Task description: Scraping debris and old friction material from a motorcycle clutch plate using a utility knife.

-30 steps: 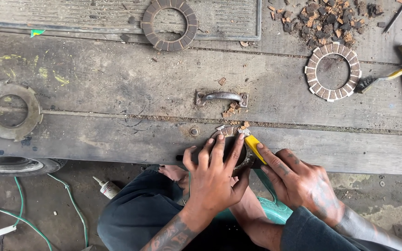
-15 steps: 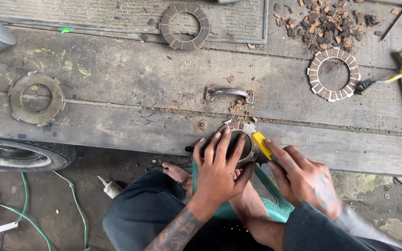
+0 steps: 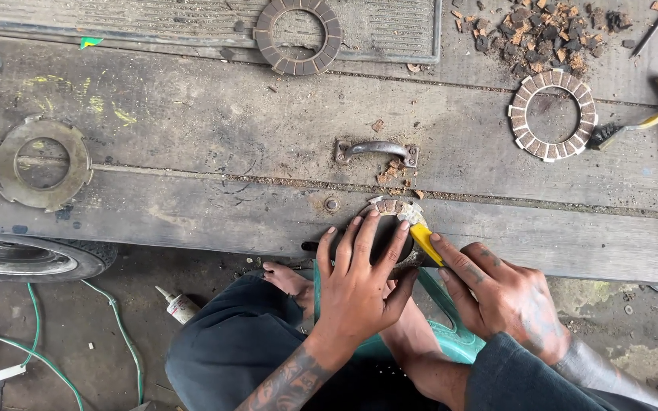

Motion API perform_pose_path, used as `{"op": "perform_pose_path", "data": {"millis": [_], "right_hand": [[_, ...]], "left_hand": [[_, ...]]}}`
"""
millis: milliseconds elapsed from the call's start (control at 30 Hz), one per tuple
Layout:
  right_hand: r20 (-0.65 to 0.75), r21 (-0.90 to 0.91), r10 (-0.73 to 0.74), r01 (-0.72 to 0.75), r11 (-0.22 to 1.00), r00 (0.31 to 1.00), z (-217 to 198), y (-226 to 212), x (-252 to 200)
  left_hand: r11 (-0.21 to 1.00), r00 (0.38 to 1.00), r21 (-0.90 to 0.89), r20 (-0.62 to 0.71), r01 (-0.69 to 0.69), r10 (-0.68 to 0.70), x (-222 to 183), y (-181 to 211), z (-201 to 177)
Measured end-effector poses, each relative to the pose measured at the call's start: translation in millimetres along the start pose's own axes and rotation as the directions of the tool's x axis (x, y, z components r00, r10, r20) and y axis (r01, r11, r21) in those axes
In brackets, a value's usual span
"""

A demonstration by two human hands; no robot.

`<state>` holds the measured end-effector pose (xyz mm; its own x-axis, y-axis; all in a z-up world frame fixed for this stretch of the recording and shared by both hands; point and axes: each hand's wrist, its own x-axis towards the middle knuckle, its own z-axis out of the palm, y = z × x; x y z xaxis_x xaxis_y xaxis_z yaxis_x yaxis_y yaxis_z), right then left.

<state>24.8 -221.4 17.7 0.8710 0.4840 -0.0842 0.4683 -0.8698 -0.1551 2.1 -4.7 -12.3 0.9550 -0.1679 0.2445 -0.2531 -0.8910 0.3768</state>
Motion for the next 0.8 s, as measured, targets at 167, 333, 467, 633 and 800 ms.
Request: {"op": "perform_pose_path", "data": {"millis": [167,333,467,633,800], "right_hand": [[-0.004,0.010,-0.022,0.022,1.000,1.000,-3.2,0.4,2.7],[0.028,0.019,-0.016,0.015,1.000,0.999,-3.6,1.8,3.4],[0.122,0.016,0.060,-0.062,0.998,0.991,-5.8,-0.1,4.9],[0.079,0.037,0.034,-0.037,0.999,0.996,-6.7,-2.3,7.0],[0.083,-0.007,0.021,-0.020,1.000,0.996,-7.7,-7.2,10.9]], "left_hand": [[0.999,0.999,0.037,0.041,0.025,-0.026,-0.1,2.1,-0.5],[0.999,0.998,0.033,0.050,0.022,-0.024,2.0,1.3,-1.6],[0.999,0.998,0.037,0.064,0.006,-0.008,3.9,-0.4,-1.4],[0.999,0.996,0.051,0.087,-0.010,0.005,3.4,-1.5,1.7],[0.995,0.997,0.096,0.082,-0.007,-0.001,5.2,-1.3,2.9]]}}
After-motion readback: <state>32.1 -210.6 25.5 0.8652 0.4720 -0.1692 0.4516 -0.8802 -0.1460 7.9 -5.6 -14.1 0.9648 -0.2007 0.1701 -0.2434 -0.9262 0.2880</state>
